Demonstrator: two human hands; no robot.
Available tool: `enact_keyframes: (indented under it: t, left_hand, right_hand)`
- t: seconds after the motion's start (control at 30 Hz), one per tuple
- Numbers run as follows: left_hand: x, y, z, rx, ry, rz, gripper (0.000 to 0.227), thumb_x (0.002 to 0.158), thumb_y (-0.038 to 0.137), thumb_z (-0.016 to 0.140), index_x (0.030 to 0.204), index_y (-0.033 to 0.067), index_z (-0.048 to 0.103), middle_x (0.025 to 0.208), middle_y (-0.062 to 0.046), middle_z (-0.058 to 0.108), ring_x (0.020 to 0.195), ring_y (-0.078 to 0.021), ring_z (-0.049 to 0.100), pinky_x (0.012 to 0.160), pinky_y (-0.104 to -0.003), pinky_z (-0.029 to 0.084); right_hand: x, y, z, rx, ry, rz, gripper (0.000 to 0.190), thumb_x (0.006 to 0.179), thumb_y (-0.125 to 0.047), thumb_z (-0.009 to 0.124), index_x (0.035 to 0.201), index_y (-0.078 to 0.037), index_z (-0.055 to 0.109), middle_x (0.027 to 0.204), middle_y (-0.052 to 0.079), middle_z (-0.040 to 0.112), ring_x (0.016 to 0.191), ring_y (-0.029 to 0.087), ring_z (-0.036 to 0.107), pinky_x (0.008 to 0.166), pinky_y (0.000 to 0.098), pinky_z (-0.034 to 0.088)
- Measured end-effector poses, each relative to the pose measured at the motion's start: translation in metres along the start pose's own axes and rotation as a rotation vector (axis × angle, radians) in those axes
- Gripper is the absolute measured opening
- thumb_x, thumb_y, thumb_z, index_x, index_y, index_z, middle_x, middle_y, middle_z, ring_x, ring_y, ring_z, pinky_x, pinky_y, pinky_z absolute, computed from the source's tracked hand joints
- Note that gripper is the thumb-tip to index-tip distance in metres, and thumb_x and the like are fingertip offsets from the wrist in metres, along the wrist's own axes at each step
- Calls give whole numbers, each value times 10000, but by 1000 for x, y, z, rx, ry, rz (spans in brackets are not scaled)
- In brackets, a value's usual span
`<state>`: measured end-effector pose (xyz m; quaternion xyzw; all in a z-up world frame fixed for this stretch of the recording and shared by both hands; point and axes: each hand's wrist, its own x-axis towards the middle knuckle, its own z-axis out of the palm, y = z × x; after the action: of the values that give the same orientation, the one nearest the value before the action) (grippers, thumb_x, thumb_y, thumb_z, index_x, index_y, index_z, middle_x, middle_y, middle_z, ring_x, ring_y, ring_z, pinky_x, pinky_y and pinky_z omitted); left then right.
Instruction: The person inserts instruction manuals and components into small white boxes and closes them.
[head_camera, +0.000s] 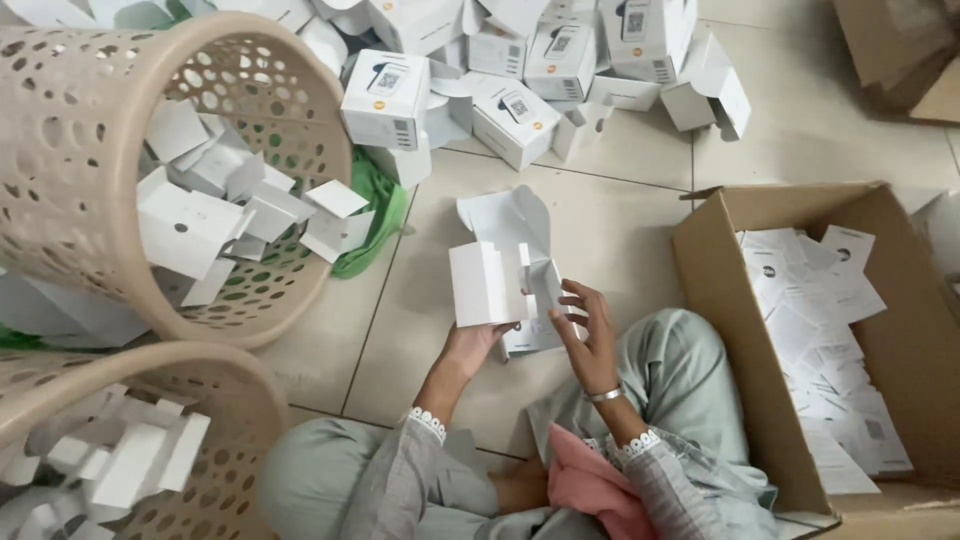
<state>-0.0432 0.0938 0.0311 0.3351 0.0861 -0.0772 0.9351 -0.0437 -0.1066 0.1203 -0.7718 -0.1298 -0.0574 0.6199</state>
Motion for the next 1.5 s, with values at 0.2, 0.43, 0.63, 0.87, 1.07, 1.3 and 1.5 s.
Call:
enact_keyframes:
  t: [0.2,0.43,0.63,0.87,1.07,1.3,1.5]
  left_hand:
    - [14,-65,-89,82,133,-135,415,1085,307,452,1375,31,561,1307,-86,676,1109,-199,671,885,-365,566]
    - [15,-50,-69,393,172,-197,431,1039,346,429,1273,31,605,1099,-97,732,877,-202,692,699,-380,568]
    - [-3,-16,-24,661,247,14,441,1060,365,502,1276,17,665,1041,-105,734,884,-173,716,794,-312,576]
    - [-1,-33,-43,1403,515,254,451,917,327,708,1284,91,591,1216,-129,630,1004,-261,676,854,-385,551]
    - [8,-63,-61,1525,394,288,566,894,341,765,1338,84,527,1219,-153,625,1120,-343,612,924,-457,514]
    - [9,-68,-61,1445,344,318,584,863,207,747,1366,53,492,1241,-162,604,1017,-313,679,914,-426,544]
    - [-6,-44,-30,1443,343,333,574,796,127,773,1274,-19,490,1186,-233,591,1026,-400,659,879,-461,546]
  right_hand:
    - [-3,-24,-1,-298,-200,-180,585,766,56,680,1312,-150,646,1410,146,532,1172,279,638,935,397,559]
    - [-7,13,-3,-683,-213,-470,323,766,-102,769,1077,-191,755,1306,45,654,1088,287,631,946,430,511]
    - [-4,27,-9,-689,-176,-306,202,843,-134,745,1030,-207,768,1095,-62,726,946,212,637,788,367,550]
    - [6,65,8,-807,-179,-305,143,845,-189,730,977,-204,783,992,-34,718,919,226,633,792,376,545]
    - [13,88,19,-932,-360,-289,142,830,-177,684,908,-227,791,940,-12,705,956,229,643,829,374,534]
    - [38,106,39,-987,-386,-272,124,837,-129,665,884,-174,771,1028,50,684,1029,253,641,833,385,553]
    - [42,111,53,-915,-362,-269,199,782,-32,702,940,-146,747,1066,59,673,1028,285,642,816,405,559]
